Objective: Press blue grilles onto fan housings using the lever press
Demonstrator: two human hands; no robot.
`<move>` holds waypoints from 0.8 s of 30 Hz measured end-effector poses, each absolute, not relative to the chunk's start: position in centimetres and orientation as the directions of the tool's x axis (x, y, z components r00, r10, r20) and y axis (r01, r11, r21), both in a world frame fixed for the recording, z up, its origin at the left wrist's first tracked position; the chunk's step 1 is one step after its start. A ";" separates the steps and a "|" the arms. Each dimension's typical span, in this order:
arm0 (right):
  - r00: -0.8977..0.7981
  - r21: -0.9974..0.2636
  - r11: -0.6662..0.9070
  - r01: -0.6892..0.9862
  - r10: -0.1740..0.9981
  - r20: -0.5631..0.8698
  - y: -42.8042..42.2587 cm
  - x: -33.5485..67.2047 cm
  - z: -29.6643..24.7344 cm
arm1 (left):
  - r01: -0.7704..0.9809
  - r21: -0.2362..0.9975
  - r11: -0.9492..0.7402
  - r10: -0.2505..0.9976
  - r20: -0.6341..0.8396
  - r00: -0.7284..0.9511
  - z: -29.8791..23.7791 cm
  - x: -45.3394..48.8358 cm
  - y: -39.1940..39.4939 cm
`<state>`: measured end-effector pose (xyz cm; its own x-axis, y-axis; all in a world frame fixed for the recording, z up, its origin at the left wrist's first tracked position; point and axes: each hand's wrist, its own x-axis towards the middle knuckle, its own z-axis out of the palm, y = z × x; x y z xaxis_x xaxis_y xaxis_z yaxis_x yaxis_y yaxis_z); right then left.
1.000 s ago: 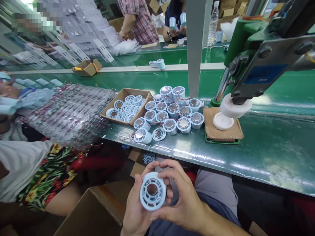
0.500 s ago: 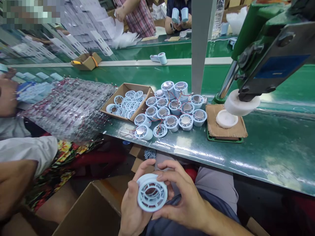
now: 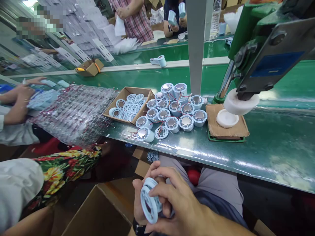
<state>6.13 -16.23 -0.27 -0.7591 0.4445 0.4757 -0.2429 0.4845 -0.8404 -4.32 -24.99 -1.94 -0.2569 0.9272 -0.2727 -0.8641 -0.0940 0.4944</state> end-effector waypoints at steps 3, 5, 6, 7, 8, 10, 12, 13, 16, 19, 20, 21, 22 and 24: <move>-0.758 -0.839 0.484 -0.247 0.443 0.478 -16.3 6.1 -0.2 | -0.871 0.481 -0.100 0.928 -0.270 -0.255 -2.0 -4.3 -25.0; -0.756 -0.840 0.482 -0.251 0.445 0.481 -16.3 6.1 -0.3 | -0.871 0.480 -0.106 0.926 -0.271 -0.262 -2.1 -4.2 -25.0; -0.755 -0.840 0.481 -0.251 0.446 0.481 -16.3 6.1 -0.3 | -0.871 0.479 -0.110 0.925 -0.270 -0.266 -2.1 -4.1 -25.0; -0.756 -0.841 0.479 -0.250 0.447 0.479 -16.3 6.2 -0.4 | -0.871 0.475 -0.122 0.924 -0.267 -0.275 -2.2 -4.0 -25.0; -0.756 -0.842 0.477 -0.251 0.447 0.479 -16.3 6.2 -0.4 | -0.872 0.469 -0.139 0.921 -0.262 -0.288 -2.3 -3.9 -25.0; -0.754 -0.842 0.475 -0.257 0.446 0.482 -16.3 6.2 -0.4 | -0.872 0.458 -0.171 0.915 -0.255 -0.314 -2.6 -3.8 -25.0; -0.750 -0.839 0.477 -0.262 0.447 0.488 -16.3 6.2 -0.4 | -0.873 0.449 -0.188 0.918 -0.235 -0.319 -3.0 -3.7 -25.0; -0.748 -0.838 0.479 -0.260 0.449 0.489 -16.3 6.2 -0.4 | -0.874 0.446 -0.191 0.927 -0.209 -0.310 -3.1 -3.7 -25.0; -0.748 -0.839 0.486 -0.242 0.457 0.481 -16.3 6.1 -0.6 | -0.870 0.446 -0.209 0.951 -0.115 -0.287 -3.1 -3.9 -24.7; -0.745 -0.855 0.471 -0.216 0.487 0.456 -16.3 6.1 -1.0 | -0.850 0.488 -0.199 0.948 -0.125 -0.294 -2.7 -4.1 -24.4; -0.743 -0.864 0.457 -0.209 0.501 0.444 -16.4 6.1 -1.1 | -0.844 0.505 -0.181 0.945 -0.147 -0.291 -2.5 -4.1 -24.3; -0.743 -0.873 0.442 -0.204 0.511 0.432 -16.4 6.1 -1.2 | -0.838 0.520 -0.166 0.942 -0.168 -0.291 -2.3 -4.2 -24.3; -0.744 -0.882 0.426 -0.204 0.518 0.422 -16.4 6.1 -1.3 | -0.833 0.531 -0.156 0.937 -0.187 -0.295 -2.1 -4.3 -24.3; -0.745 -0.896 0.391 -0.213 0.528 0.408 -16.5 6.1 -1.3 | -0.822 0.552 -0.144 0.926 -0.217 -0.308 -1.9 -4.4 -24.5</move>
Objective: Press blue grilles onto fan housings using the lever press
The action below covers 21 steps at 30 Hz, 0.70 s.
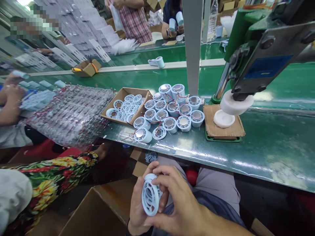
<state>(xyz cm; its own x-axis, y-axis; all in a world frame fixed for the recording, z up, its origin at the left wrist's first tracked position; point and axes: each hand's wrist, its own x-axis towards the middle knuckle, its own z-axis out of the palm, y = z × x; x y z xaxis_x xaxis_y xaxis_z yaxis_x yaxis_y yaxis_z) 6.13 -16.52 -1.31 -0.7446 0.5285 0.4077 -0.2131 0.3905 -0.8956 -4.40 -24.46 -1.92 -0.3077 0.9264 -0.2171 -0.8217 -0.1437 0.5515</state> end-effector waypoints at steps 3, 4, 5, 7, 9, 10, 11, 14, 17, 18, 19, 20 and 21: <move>-0.743 -0.912 0.345 -0.225 0.545 0.389 -16.5 6.1 -1.2 | -0.783 0.606 -0.140 0.897 -0.257 -0.359 -1.7 -4.5 -24.7; -0.741 -0.916 0.333 -0.224 0.552 0.382 -16.5 6.2 -1.1 | -0.770 0.622 -0.139 0.889 -0.265 -0.374 -1.6 -4.5 -24.8; -0.738 -0.919 0.324 -0.224 0.559 0.377 -16.5 6.2 -1.1 | -0.763 0.631 -0.138 0.883 -0.270 -0.383 -1.5 -4.5 -24.8; -0.733 -0.923 0.313 -0.225 0.570 0.372 -16.5 6.2 -1.0 | -0.768 0.624 -0.140 0.889 -0.262 -0.375 -1.2 -4.5 -24.9; -0.726 -0.920 0.318 -0.228 0.574 0.378 -16.5 6.4 -1.0 | -0.773 0.620 -0.136 0.910 -0.231 -0.345 -1.0 -4.5 -24.9; -0.725 -0.917 0.324 -0.233 0.570 0.386 -16.5 6.5 -0.9 | -0.767 0.629 -0.126 0.921 -0.213 -0.326 -0.9 -4.5 -24.9; -0.728 -0.915 0.327 -0.237 0.563 0.390 -16.4 6.7 -0.8 | -0.759 0.641 -0.115 0.932 -0.195 -0.307 -0.9 -4.5 -24.9; -0.756 -0.927 0.266 -0.263 0.540 0.369 -16.3 7.1 -0.5 | -0.741 0.665 -0.100 0.950 -0.159 -0.270 -0.7 -4.6 -25.0; -0.766 -0.954 0.123 -0.273 0.572 0.294 -16.4 7.2 -0.3 | -0.723 0.682 -0.109 0.948 -0.148 -0.282 -0.5 -4.7 -24.9; -0.759 -0.957 0.085 -0.278 0.591 0.273 -16.5 7.2 -0.3 | -0.713 0.693 -0.110 0.946 -0.147 -0.289 -0.5 -4.8 -24.9; -0.750 -0.957 0.050 -0.286 0.610 0.256 -16.7 7.1 -0.4 | -0.702 0.704 -0.110 0.945 -0.144 -0.292 -0.5 -4.8 -24.9; -0.740 -0.955 0.018 -0.296 0.627 0.242 -17.0 7.0 -0.5 | -0.692 0.714 -0.109 0.946 -0.140 -0.293 -0.6 -4.8 -25.0; -0.731 -0.951 -0.013 -0.310 0.643 0.229 -17.2 6.9 -0.7 | -0.685 0.721 -0.107 0.948 -0.135 -0.290 -0.6 -4.8 -25.0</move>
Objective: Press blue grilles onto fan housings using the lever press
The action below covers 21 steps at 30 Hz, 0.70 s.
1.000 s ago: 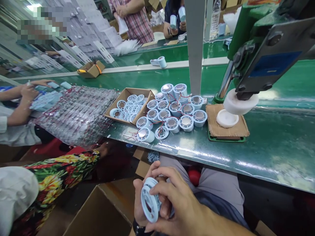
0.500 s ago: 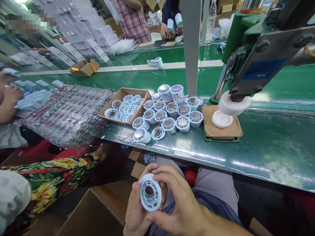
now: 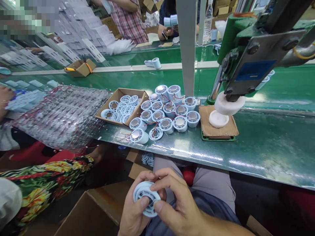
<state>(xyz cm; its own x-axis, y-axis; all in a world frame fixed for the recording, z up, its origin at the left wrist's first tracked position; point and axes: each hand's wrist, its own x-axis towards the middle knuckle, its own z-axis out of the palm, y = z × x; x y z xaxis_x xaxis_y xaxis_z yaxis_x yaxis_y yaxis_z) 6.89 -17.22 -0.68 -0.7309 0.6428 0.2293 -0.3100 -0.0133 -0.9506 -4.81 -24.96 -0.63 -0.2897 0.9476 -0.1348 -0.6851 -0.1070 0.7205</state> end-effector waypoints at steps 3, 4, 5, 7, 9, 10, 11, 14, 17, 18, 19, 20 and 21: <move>-0.719 -0.922 -0.168 -0.348 0.680 0.147 -17.9 6.5 -1.1 | -0.698 0.710 -0.087 0.959 -0.130 -0.252 -0.9 -4.8 -25.0; -0.720 -0.903 -0.232 -0.363 0.684 0.114 -18.0 6.4 -1.1 | -0.708 0.703 -0.075 0.961 -0.139 -0.240 -1.0 -4.7 -25.0; -0.725 -0.878 -0.298 -0.374 0.684 0.077 -18.1 6.2 -1.2 | -0.715 0.696 -0.066 0.962 -0.146 -0.231 -1.2 -4.7 -25.1; -0.741 -0.825 -0.413 -0.386 0.672 0.010 -18.1 6.0 -1.2 | -0.723 0.689 -0.050 0.964 -0.157 -0.216 -1.4 -4.6 -25.2; -0.758 -0.789 -0.483 -0.379 0.651 -0.035 -17.9 5.9 -1.2 | -0.722 0.691 -0.048 0.963 -0.161 -0.217 -1.5 -4.5 -25.2; -0.768 -0.774 -0.511 -0.374 0.639 -0.051 -17.8 5.8 -1.2 | -0.723 0.689 -0.050 0.962 -0.162 -0.220 -1.6 -4.5 -25.3; -0.776 -0.761 -0.533 -0.369 0.627 -0.063 -17.7 5.8 -1.3 | -0.726 0.686 -0.052 0.961 -0.164 -0.223 -1.6 -4.4 -25.3; -0.786 -0.745 -0.563 -0.358 0.612 -0.085 -17.6 5.7 -1.4 | -0.737 0.674 -0.047 0.958 -0.179 -0.225 -1.7 -4.4 -25.2; -0.786 -0.758 -0.550 -0.350 0.613 -0.082 -17.5 5.7 -1.4 | -0.743 0.668 -0.047 0.955 -0.187 -0.229 -1.6 -4.5 -25.1; -0.786 -0.763 -0.541 -0.354 0.614 -0.071 -17.5 5.7 -1.3 | -0.746 0.664 -0.049 0.955 -0.188 -0.231 -1.6 -4.5 -25.0; -0.786 -0.765 -0.533 -0.360 0.615 -0.059 -17.5 5.7 -1.2 | -0.750 0.660 -0.055 0.954 -0.186 -0.233 -1.5 -4.4 -24.9; -0.788 -0.767 -0.527 -0.367 0.615 -0.046 -17.5 5.8 -1.1 | -0.756 0.652 -0.060 0.955 -0.184 -0.234 -1.5 -4.4 -24.9; -0.791 -0.768 -0.524 -0.368 0.611 -0.037 -17.5 5.8 -1.1 | -0.764 0.642 -0.064 0.956 -0.181 -0.232 -1.5 -4.3 -24.8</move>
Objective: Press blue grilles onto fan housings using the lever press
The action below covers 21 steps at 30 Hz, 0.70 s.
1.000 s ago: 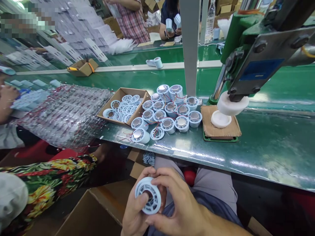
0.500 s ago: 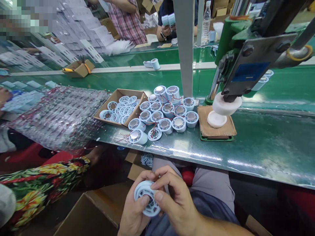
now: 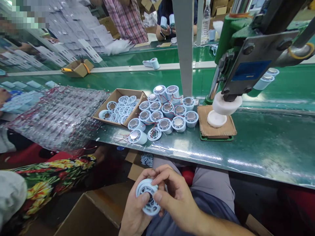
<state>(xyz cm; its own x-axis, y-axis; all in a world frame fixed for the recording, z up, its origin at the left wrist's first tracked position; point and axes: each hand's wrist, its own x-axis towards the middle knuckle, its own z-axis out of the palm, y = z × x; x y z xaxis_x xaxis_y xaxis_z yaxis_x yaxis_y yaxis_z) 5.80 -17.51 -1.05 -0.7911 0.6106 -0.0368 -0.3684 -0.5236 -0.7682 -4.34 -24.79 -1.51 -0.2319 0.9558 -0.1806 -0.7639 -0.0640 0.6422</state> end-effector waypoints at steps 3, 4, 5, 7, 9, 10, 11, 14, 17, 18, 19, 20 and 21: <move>-0.809 -0.776 -0.525 -0.349 0.586 -0.033 -17.5 6.0 -0.9 | -0.791 0.606 -0.077 0.957 -0.178 -0.230 -1.5 -4.1 -24.6; -0.813 -0.789 -0.513 -0.337 0.581 -0.030 -17.5 6.2 -0.9 | -0.799 0.595 -0.085 0.956 -0.178 -0.234 -1.5 -4.0 -24.6; -0.813 -0.812 -0.482 -0.328 0.582 -0.016 -17.4 6.3 -0.9 | -0.805 0.586 -0.093 0.954 -0.180 -0.241 -1.4 -3.9 -24.5; -0.801 -0.870 -0.370 -0.327 0.597 0.047 -17.3 6.5 -0.9 | -0.817 0.566 -0.110 0.952 -0.177 -0.250 -1.3 -3.8 -24.3; -0.786 -0.906 -0.261 -0.334 0.607 0.115 -17.3 6.6 -0.9 | -0.833 0.543 -0.111 0.957 -0.167 -0.236 -1.1 -3.8 -24.2; -0.783 -0.913 -0.231 -0.337 0.607 0.135 -17.2 6.6 -0.9 | -0.839 0.534 -0.105 0.961 -0.163 -0.224 -1.0 -3.9 -24.2; -0.783 -0.915 -0.221 -0.337 0.605 0.142 -17.2 6.7 -0.9 | -0.843 0.528 -0.101 0.964 -0.156 -0.214 -1.0 -3.9 -24.2; -0.790 -0.916 -0.230 -0.329 0.599 0.133 -17.3 6.7 -0.9 | -0.850 0.516 -0.104 0.969 -0.138 -0.203 -1.1 -4.1 -24.2; -0.793 -0.919 -0.239 -0.315 0.598 0.116 -17.3 6.7 -0.9 | -0.858 0.502 -0.108 0.970 -0.135 -0.201 -1.1 -4.1 -24.1; -0.790 -0.919 -0.237 -0.316 0.602 0.116 -17.4 6.6 -0.8 | -0.861 0.498 -0.104 0.971 -0.138 -0.197 -1.1 -4.1 -24.0; -0.784 -0.918 -0.235 -0.320 0.609 0.117 -17.4 6.6 -0.8 | -0.863 0.495 -0.100 0.971 -0.141 -0.193 -1.0 -4.0 -23.9; -0.778 -0.916 -0.231 -0.327 0.617 0.122 -17.4 6.5 -0.8 | -0.864 0.495 -0.096 0.971 -0.146 -0.192 -0.9 -3.9 -23.9; -0.773 -0.915 -0.227 -0.334 0.621 0.128 -17.4 6.5 -0.8 | -0.863 0.497 -0.094 0.969 -0.153 -0.193 -0.9 -3.8 -24.0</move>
